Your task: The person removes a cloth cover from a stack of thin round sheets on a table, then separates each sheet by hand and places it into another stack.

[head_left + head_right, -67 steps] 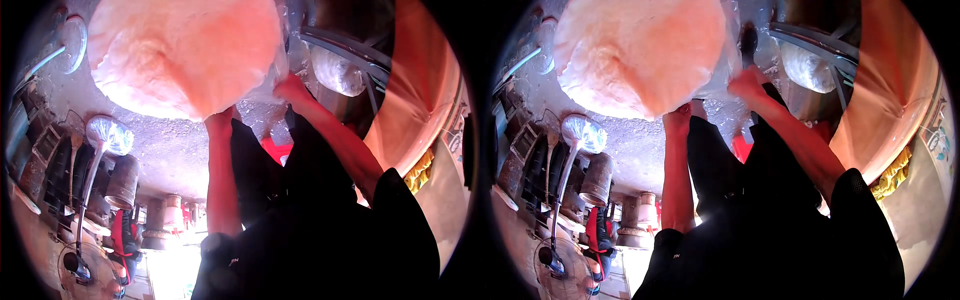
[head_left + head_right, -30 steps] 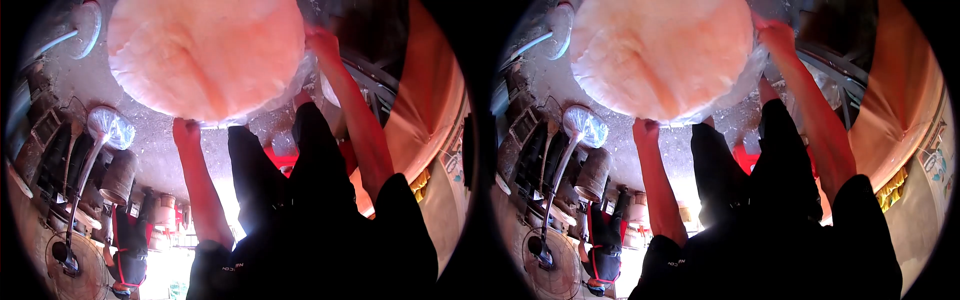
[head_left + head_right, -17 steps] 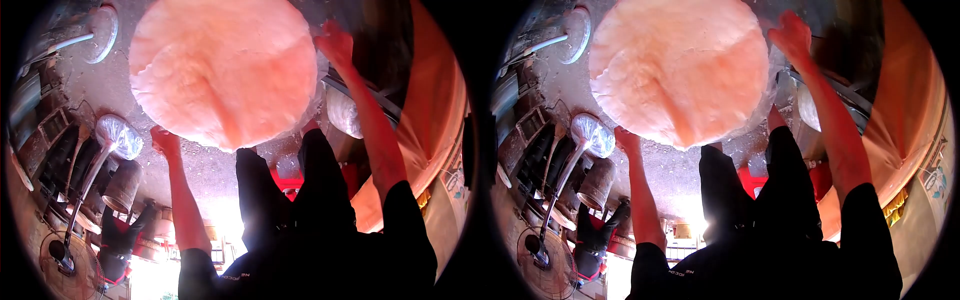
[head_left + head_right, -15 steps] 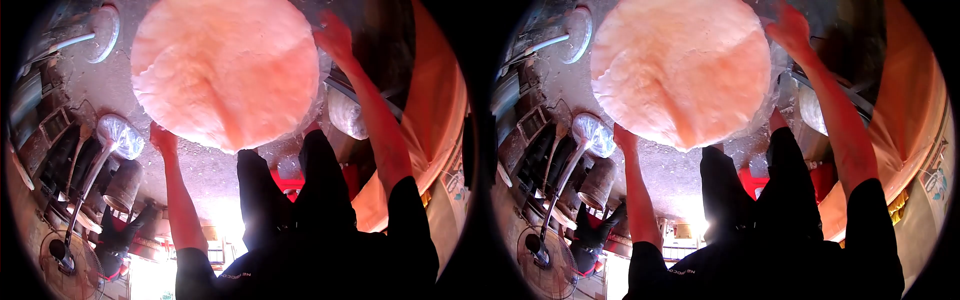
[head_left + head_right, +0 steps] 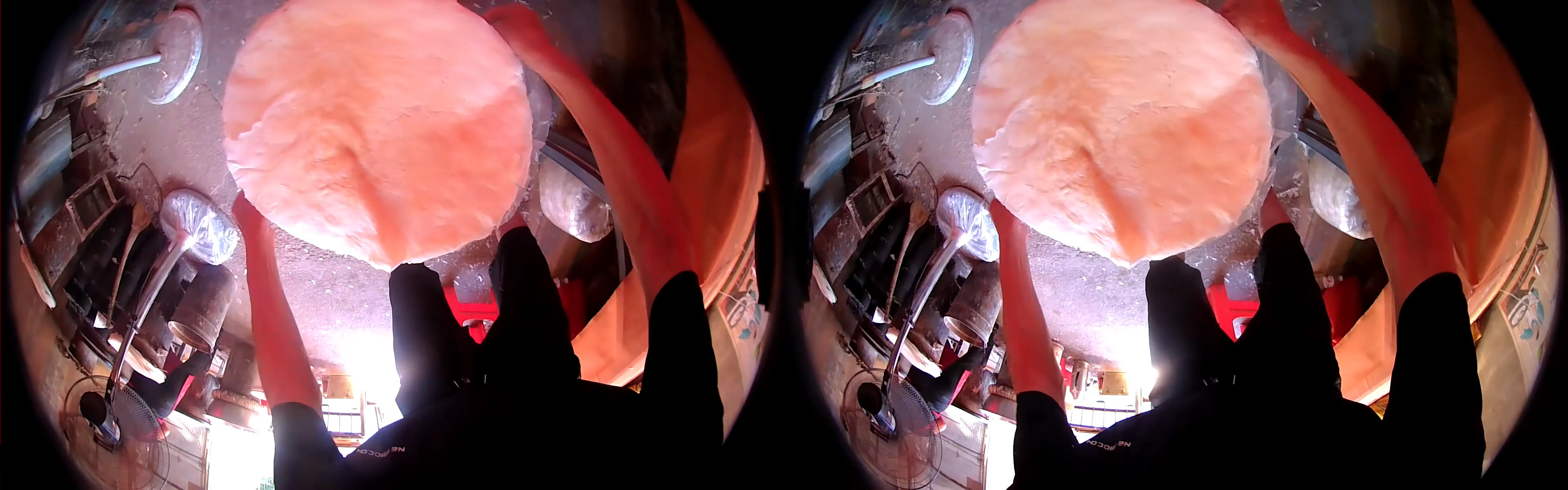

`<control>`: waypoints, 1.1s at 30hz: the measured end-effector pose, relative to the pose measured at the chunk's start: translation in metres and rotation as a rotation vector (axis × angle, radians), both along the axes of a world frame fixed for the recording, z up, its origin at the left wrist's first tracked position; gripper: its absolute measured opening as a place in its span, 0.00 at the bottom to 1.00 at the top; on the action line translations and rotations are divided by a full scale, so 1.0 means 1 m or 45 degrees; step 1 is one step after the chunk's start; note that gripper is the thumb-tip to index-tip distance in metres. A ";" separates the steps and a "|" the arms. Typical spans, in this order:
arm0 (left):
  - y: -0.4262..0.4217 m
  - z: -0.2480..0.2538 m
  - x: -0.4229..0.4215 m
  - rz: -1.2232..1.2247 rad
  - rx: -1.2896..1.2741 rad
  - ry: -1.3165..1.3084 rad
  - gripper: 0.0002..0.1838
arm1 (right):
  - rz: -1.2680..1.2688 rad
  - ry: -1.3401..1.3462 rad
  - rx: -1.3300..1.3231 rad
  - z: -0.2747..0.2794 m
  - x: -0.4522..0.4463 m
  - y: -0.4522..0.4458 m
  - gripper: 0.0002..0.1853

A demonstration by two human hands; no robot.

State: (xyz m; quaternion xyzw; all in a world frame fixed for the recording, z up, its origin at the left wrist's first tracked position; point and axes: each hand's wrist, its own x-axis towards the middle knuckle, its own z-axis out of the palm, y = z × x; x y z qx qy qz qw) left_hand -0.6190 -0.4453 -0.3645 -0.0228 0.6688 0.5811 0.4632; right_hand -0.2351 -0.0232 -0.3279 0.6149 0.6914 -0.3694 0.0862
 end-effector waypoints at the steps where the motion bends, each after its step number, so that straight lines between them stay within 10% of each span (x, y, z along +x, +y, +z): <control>1: -0.008 -0.027 -0.019 -0.292 -0.209 0.435 0.19 | -0.090 0.355 0.232 -0.044 0.009 0.006 0.10; 3: -0.031 -0.085 -0.069 -0.915 -0.583 1.348 0.18 | -0.177 0.715 0.461 -0.049 0.005 0.009 0.10; 5: 0.020 -0.017 -0.032 -0.754 -0.321 1.138 0.17 | 0.417 0.724 0.811 0.029 -0.025 -0.001 0.11; 13: 0.073 0.027 -0.020 -0.043 0.130 -0.475 0.19 | 0.442 0.174 0.454 -0.006 -0.058 0.037 0.15; 17: 0.090 0.051 -0.019 -0.059 0.088 -0.491 0.17 | 0.010 0.153 0.088 0.031 -0.076 0.025 0.14; 23: 0.108 0.005 -0.048 -0.234 -0.068 0.472 0.11 | -0.033 0.150 0.125 0.020 -0.092 0.036 0.12; 33: 0.167 0.041 -0.043 -0.634 0.113 0.085 0.09 | 0.027 0.154 0.114 0.015 -0.107 0.035 0.11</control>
